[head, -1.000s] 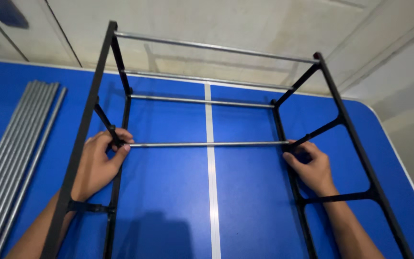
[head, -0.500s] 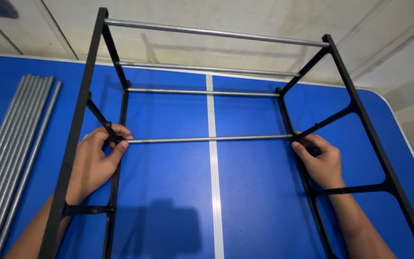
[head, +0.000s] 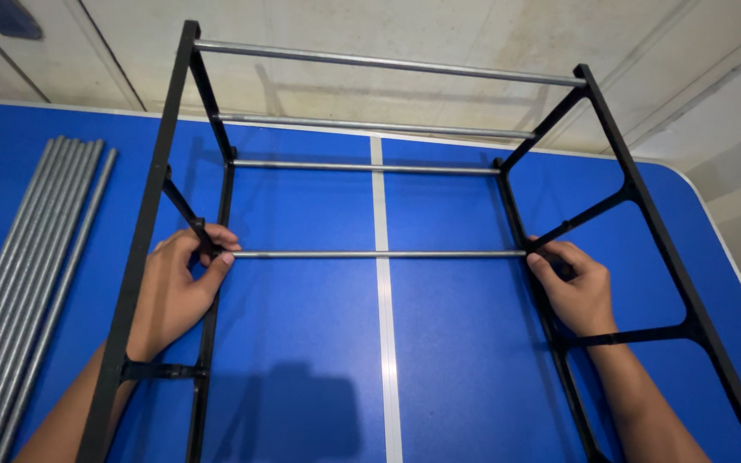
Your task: The person assembles a metal rack by inserting multiple horizontal rods into the side frames of a black metal structure. The rods are placed one by one into slots along the vertical supports, building up the rack on a blue table.
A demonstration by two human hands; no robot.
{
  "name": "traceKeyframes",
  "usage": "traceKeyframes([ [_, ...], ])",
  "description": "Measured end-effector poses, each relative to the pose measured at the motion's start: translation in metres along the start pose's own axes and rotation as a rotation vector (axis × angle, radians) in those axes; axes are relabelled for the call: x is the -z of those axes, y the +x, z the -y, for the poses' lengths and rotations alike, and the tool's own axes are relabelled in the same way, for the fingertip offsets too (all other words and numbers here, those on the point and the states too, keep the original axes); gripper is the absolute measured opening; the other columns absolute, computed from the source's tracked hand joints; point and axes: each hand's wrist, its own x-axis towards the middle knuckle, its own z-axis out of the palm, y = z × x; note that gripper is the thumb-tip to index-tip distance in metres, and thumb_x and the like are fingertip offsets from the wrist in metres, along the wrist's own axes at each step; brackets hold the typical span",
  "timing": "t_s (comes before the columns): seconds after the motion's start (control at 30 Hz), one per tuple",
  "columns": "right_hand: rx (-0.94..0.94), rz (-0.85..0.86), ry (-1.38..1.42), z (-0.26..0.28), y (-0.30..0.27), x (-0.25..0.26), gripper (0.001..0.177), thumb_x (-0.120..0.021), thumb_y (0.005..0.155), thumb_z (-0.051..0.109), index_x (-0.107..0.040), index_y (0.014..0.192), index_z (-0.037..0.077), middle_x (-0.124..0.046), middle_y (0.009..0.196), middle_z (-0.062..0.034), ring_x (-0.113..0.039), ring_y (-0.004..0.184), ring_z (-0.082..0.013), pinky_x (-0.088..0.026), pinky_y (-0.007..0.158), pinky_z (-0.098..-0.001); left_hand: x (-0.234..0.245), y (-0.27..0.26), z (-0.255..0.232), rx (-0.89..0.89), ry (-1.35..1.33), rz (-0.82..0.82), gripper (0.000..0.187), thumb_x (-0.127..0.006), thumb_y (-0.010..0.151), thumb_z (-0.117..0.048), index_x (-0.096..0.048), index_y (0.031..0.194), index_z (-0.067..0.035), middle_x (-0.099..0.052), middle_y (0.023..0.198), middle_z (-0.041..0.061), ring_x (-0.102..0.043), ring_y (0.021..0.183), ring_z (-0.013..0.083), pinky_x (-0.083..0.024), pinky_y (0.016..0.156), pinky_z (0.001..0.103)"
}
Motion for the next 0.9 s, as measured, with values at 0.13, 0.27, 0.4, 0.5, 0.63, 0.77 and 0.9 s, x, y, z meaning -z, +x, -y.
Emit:
traceKeyframes([
  [0.13, 0.042, -0.008, 0.029, -0.001, 0.000, 0.000, 0.024, -0.074, 0.093, 0.014, -0.076, 0.116, 0.006, -0.074, 0.096, -0.0027, -0.066, 0.083, -0.0081, -0.053, 0.075, -0.0230, 0.000, 0.000, 0.001, 0.005, -0.008, 0.005, 0.022, -0.070, 0.090, -0.007, -0.072, 0.111, -0.006, -0.075, 0.101, 0.006, -0.071, 0.089, 0.0169, -0.056, 0.078, 0.032],
  [0.27, 0.043, -0.020, 0.000, -0.004, 0.000, 0.000, 0.024, -0.075, 0.093, 0.014, -0.077, 0.116, 0.006, -0.074, 0.096, -0.0032, -0.066, 0.081, -0.0093, -0.053, 0.074, -0.0239, 0.000, 0.001, 0.001, -0.004, -0.015, 0.009, 0.024, -0.069, 0.090, -0.007, -0.072, 0.114, -0.006, -0.075, 0.101, 0.005, -0.070, 0.089, 0.0163, -0.056, 0.079, 0.032],
  [0.4, 0.045, -0.038, 0.007, -0.005, 0.000, -0.001, 0.022, -0.076, 0.093, 0.014, -0.076, 0.114, 0.006, -0.075, 0.095, -0.0031, -0.067, 0.082, -0.0091, -0.054, 0.074, -0.0239, 0.000, 0.001, 0.001, -0.017, -0.016, 0.008, 0.024, -0.069, 0.090, -0.007, -0.072, 0.114, -0.007, -0.075, 0.099, 0.005, -0.069, 0.086, 0.0160, -0.056, 0.079, 0.032],
  [0.5, 0.066, -0.047, 0.022, -0.005, -0.001, -0.001, 0.022, -0.076, 0.093, 0.014, -0.076, 0.113, 0.006, -0.075, 0.096, -0.0028, -0.068, 0.084, -0.0078, -0.055, 0.076, -0.0231, 0.000, 0.002, 0.000, -0.011, -0.015, 0.009, 0.025, -0.069, 0.090, -0.006, -0.072, 0.115, -0.007, -0.075, 0.097, 0.005, -0.068, 0.084, 0.0159, -0.056, 0.078, 0.032],
  [0.63, 0.065, -0.064, 0.011, -0.007, -0.001, -0.002, 0.023, -0.077, 0.093, 0.012, -0.077, 0.114, 0.004, -0.074, 0.094, -0.0042, -0.064, 0.081, -0.0094, -0.053, 0.074, -0.0243, 0.000, 0.003, 0.000, -0.022, -0.012, 0.015, 0.028, -0.070, 0.089, -0.004, -0.072, 0.117, -0.006, -0.075, 0.094, 0.004, -0.067, 0.082, 0.0158, -0.054, 0.077, 0.032],
  [0.77, 0.070, -0.063, 0.011, -0.008, -0.002, -0.001, 0.023, -0.076, 0.093, 0.010, -0.076, 0.115, 0.003, -0.074, 0.096, -0.0049, -0.067, 0.084, -0.0104, -0.055, 0.077, -0.0247, -0.001, 0.003, 0.002, -0.052, -0.054, 0.010, 0.030, -0.069, 0.089, -0.002, -0.071, 0.119, -0.006, -0.074, 0.093, 0.004, -0.064, 0.081, 0.0152, -0.053, 0.076, 0.032],
  [0.9, 0.087, -0.057, 0.094, -0.011, -0.001, -0.002, 0.021, -0.075, 0.093, 0.008, -0.074, 0.112, 0.001, -0.074, 0.101, -0.0062, -0.071, 0.092, -0.0119, -0.057, 0.083, -0.0254, -0.001, 0.001, 0.000, -0.016, -0.038, 0.012, 0.033, -0.070, 0.088, -0.002, -0.070, 0.120, -0.008, -0.073, 0.093, 0.003, -0.062, 0.079, 0.0155, -0.053, 0.076, 0.032],
])
